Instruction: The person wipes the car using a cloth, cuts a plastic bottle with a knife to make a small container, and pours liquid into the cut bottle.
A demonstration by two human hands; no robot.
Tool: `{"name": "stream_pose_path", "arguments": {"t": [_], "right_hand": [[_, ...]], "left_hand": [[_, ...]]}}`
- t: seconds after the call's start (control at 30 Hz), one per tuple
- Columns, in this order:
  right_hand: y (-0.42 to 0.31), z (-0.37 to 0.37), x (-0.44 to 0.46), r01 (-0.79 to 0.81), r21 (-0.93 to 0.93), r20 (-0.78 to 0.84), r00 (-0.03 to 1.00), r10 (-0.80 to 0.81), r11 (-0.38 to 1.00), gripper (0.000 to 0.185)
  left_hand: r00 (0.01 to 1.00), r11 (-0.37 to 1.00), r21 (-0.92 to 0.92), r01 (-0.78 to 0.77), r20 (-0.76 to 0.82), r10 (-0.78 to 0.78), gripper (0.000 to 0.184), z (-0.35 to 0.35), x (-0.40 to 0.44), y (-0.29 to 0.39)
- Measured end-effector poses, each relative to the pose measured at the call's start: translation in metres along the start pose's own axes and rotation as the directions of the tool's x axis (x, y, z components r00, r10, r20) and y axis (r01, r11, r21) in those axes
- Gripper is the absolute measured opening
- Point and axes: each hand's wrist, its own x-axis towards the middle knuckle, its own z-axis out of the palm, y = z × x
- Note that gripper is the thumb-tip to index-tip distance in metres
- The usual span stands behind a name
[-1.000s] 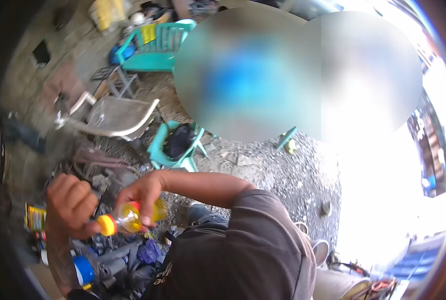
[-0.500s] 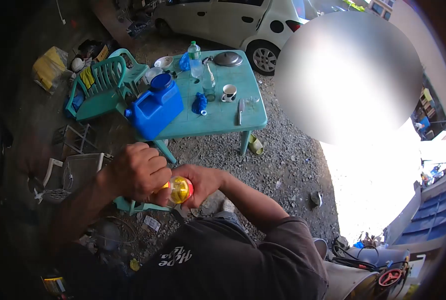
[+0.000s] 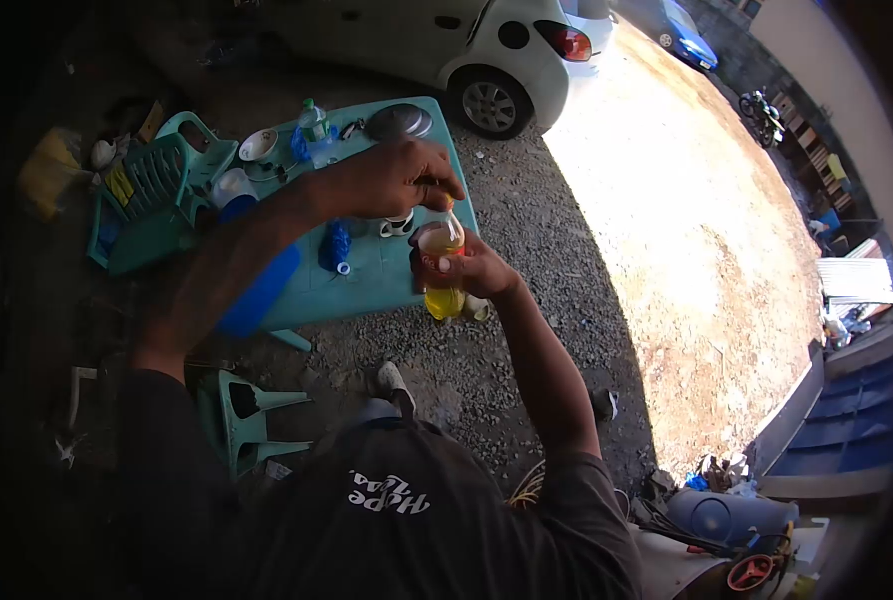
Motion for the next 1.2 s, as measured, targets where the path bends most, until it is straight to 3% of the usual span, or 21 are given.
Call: {"name": "stream_pose_path", "arguments": {"t": [0.1,0.17,0.2,0.23,0.3,0.37,0.43,0.47,0.5,0.57,0.63,0.73,0.8,0.83,0.9,0.93,1.0,1.07,1.13,1.2], "right_hand": [[-0.024,-0.035,0.015,0.063,-0.143,-0.104,0.992,-0.078,0.988,0.041],[-0.035,-0.055,0.021,0.014,-0.158,-0.18,0.983,-0.043,0.987,0.04],[-0.037,-0.065,0.025,-0.022,-0.301,-0.301,0.951,-0.073,0.953,0.041],[-0.04,-0.077,0.031,-0.072,-0.432,-0.408,0.904,-0.124,0.899,0.042],[-0.046,-0.096,0.038,-0.087,-0.491,-0.429,0.89,-0.154,0.867,0.043],[-0.043,-0.115,0.038,-0.121,-0.587,-0.462,0.862,-0.208,0.8,0.046],[-0.042,-0.139,0.035,-0.155,-0.577,-0.475,0.862,-0.175,0.802,0.046],[-0.041,-0.149,0.033,-0.205,-0.575,-0.487,0.864,-0.129,0.792,0.047],[-0.037,-0.16,0.029,-0.259,-0.571,-0.499,0.863,-0.079,0.779,0.048],[-0.032,-0.177,0.022,-0.25,-0.543,-0.457,0.889,-0.033,0.802,0.049],[-0.031,-0.196,0.02,-0.354,-0.58,-0.419,0.902,0.104,0.734,0.047],[-0.02,-0.213,0.02,-0.337,-0.537,-0.398,0.91,0.12,0.773,0.043],[-0.015,-0.23,0.024,-0.316,-0.539,-0.361,0.924,0.125,0.781,0.044],[-0.009,-0.236,0.024,-0.303,-0.524,-0.384,0.918,0.097,0.796,0.045],[-0.004,-0.245,0.03,-0.286,-0.516,-0.388,0.919,0.078,0.807,0.047],[-0.004,-0.245,0.034,-0.296,-0.634,-0.418,0.909,0.006,0.714,0.048],[-0.002,-0.242,0.04,-0.349,-0.752,-0.491,0.862,-0.122,0.559,0.052],[-0.001,-0.24,0.045,-0.34,-0.769,-0.473,0.872,-0.125,0.541,0.053],[0.002,-0.249,0.046,-0.339,-0.781,-0.459,0.881,-0.114,0.525,0.055],[0.009,-0.266,0.043,-0.392,-0.761,-0.489,0.87,-0.06,0.518,0.056]], "left_hand": [[0.986,0.993,0.046,-0.107,-0.124,0.112,0.018,0.001,0.041,-0.035],[0.97,0.99,0.139,0.019,-0.244,0.016,0.02,0.002,0.063,-0.053],[0.956,0.979,0.198,0.052,-0.295,0.009,0.032,0.003,0.074,-0.063],[0.956,0.979,0.198,0.048,-0.294,0.013,0.032,0.005,0.085,-0.074],[0.95,0.922,0.344,0.18,-0.305,-0.072,0.047,0.013,0.102,-0.094],[0.948,0.898,0.347,0.271,-0.258,-0.187,0.055,0.023,0.111,-0.106],[0.95,0.976,0.195,0.101,-0.311,-0.037,0.049,0.029,0.118,-0.12],[0.973,0.996,0.083,-0.031,-0.226,0.049,0.034,0.032,0.119,-0.13],[0.973,0.997,0.076,-0.015,-0.229,0.032,0.034,0.036,0.12,-0.14],[0.993,0.991,0.068,-0.115,0.02,0.114,0.024,0.041,0.119,-0.148],[1.0,0.997,0.072,0.011,-0.002,-0.011,0.028,0.053,0.117,-0.153],[0.988,0.991,0.084,0.108,-0.122,-0.097,0.02,0.075,0.123,-0.164],[0.93,0.937,0.084,0.338,-0.181,-0.319,0.026,0.086,0.135,-0.169],[0.924,0.933,0.087,0.35,-0.197,-0.328,0.026,0.092,0.14,-0.171],[0.817,0.808,0.224,0.545,-0.36,-0.451,0.041,0.102,0.151,-0.174],[0.765,0.731,0.254,0.634,-0.345,-0.543,0.039,0.102,0.155,-0.173],[0.7,0.669,0.246,0.701,-0.418,-0.58,0.039,0.106,0.161,-0.175],[0.632,0.606,0.233,0.76,-0.481,-0.608,0.038,0.113,0.161,-0.186],[0.67,0.636,0.29,0.715,-0.543,-0.506,0.044,0.114,0.161,-0.192],[0.628,0.631,0.229,0.742,-0.568,-0.533,0.044,0.106,0.158,-0.194]]}}
